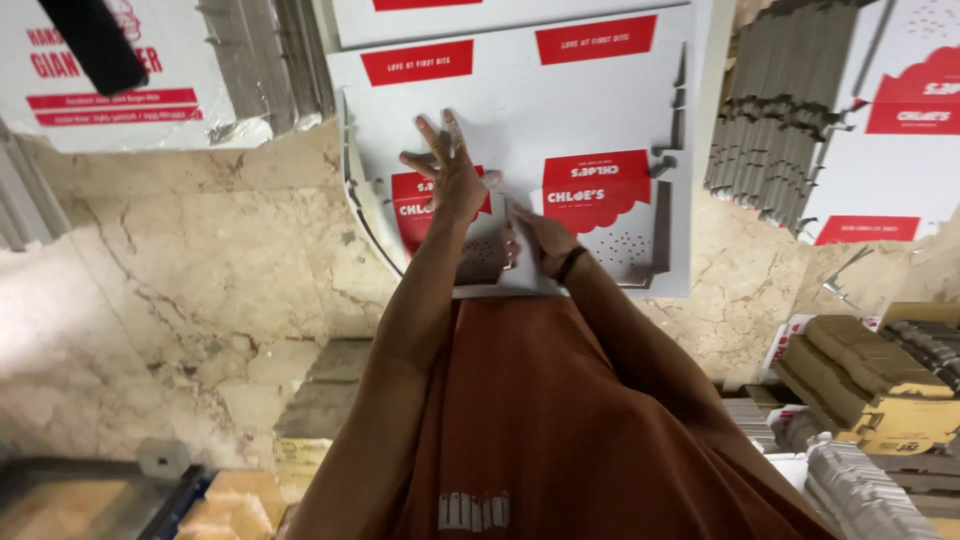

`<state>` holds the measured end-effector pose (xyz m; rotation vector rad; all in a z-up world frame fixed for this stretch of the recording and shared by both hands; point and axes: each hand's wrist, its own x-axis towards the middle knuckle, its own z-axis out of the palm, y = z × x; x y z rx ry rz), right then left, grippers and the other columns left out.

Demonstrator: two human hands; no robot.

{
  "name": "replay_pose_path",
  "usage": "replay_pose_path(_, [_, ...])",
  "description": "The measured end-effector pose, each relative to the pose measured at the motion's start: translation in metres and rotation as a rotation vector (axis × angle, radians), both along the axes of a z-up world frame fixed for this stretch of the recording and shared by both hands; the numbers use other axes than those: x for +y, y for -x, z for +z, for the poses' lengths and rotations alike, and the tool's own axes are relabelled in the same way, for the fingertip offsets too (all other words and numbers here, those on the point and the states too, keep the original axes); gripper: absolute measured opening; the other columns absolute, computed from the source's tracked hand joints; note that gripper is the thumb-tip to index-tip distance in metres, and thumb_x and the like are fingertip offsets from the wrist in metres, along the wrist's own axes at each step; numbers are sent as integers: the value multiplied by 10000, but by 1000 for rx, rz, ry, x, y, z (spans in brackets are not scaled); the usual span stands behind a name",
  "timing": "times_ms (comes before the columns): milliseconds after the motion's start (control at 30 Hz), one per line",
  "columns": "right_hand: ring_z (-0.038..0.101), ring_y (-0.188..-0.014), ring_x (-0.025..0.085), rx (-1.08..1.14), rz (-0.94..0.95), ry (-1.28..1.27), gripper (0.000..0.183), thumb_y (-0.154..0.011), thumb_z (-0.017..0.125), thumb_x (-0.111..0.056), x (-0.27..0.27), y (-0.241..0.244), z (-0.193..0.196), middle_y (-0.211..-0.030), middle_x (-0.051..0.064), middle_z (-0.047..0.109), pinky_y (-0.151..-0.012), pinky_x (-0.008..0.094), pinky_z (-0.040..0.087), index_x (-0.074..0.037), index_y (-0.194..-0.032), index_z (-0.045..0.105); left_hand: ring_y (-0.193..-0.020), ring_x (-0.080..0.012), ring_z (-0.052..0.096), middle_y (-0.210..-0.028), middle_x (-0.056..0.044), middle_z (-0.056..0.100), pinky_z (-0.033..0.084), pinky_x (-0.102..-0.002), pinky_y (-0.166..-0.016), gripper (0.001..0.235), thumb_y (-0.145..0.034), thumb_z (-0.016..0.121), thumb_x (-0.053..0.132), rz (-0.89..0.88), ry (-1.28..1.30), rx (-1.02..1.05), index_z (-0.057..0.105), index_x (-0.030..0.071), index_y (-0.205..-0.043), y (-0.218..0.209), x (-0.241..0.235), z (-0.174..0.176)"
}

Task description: Manually removing waste material from pre-cut corrugated board sheets to extract box templates and stacking them.

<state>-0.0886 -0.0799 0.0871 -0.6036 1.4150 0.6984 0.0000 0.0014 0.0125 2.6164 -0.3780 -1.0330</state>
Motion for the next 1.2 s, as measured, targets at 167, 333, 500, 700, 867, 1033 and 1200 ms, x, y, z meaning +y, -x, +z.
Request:
replay_pose_path(167, [517, -505, 221, -340, -303, -151, 348, -1006, 666, -357, -22, 61, -56, -716, 93, 597, -532, 391, 525, -15, -958, 624, -1365, -778, -149, -1610, -210, -403, 678, -518, -713, 1155, -837, 592, -175, -27, -25, -67, -97, 245, -1663, 2, -3, -4])
replay_pose_path(333, [570, -465, 261, -300, -300, -81, 400, -991, 705, -330, -17, 69, -60, -696, 149, 645, -474, 412, 543, 62, -972, 630, -1331, -811, -93, -1586, -266, -399, 589, -716, -671, 1111, -892, 662, -57, -124, -149, -91, -93, 200, -1665, 6, 4, -31])
replay_pose_path(500, [634, -580, 151, -919, 551, 267, 597, -992, 555, -198, -56, 95, 48, -736, 33, 633, -531, 284, 563, -112, -1564, 407, -1456, -565, 164, -1645, -263, 83, 522, -571, -1077, 607, -1081, 319, 16, -776, -745, -565, 101, 94, -1643, 4, 7, -83])
replay_pose_path(700, [673, -748, 419, -231, -228, 288, 504, -883, 816, -332, 5, 53, -7, -822, 298, 642, -651, 539, 563, 103, -1105, 692, -1280, -845, -61, -1572, -337, -352, 560, -769, -694, 1231, -882, 836, 346, -108, -8, -20, -107, 115, -1639, -11, 1, -35])
replay_pose_path(867, [705, -1006, 335, -230, -206, 384, 618, -855, 853, -347, 27, 60, -65, -1037, 289, 715, -840, 472, 587, 86, -1247, 651, -1229, -626, 309, -1442, -241, 255, 601, -581, -797, 696, -993, 611, 246, -112, 178, 146, 269, 118, -1586, 2, 31, 48])
replay_pose_path(1033, [661, -1194, 375, -207, -194, 442, 560, -1010, 637, -328, 14, 68, -56, -1229, 282, 665, -983, 458, 533, 104, -1360, 573, -779, -405, 716, -731, -159, 698, 538, -519, -686, 540, -922, 616, 609, 183, 423, 408, 663, 113, -711, 57, 50, -25])
replay_pose_path(1200, [781, -754, 300, -343, 677, 382, 660, -974, 640, -624, -80, 71, -86, -815, 216, 773, -742, 398, 645, 27, -957, 747, -604, -218, 592, -699, -80, 575, 478, -391, -510, 192, -814, 648, 255, 444, 378, 593, 700, 74, -777, 49, 15, 45])
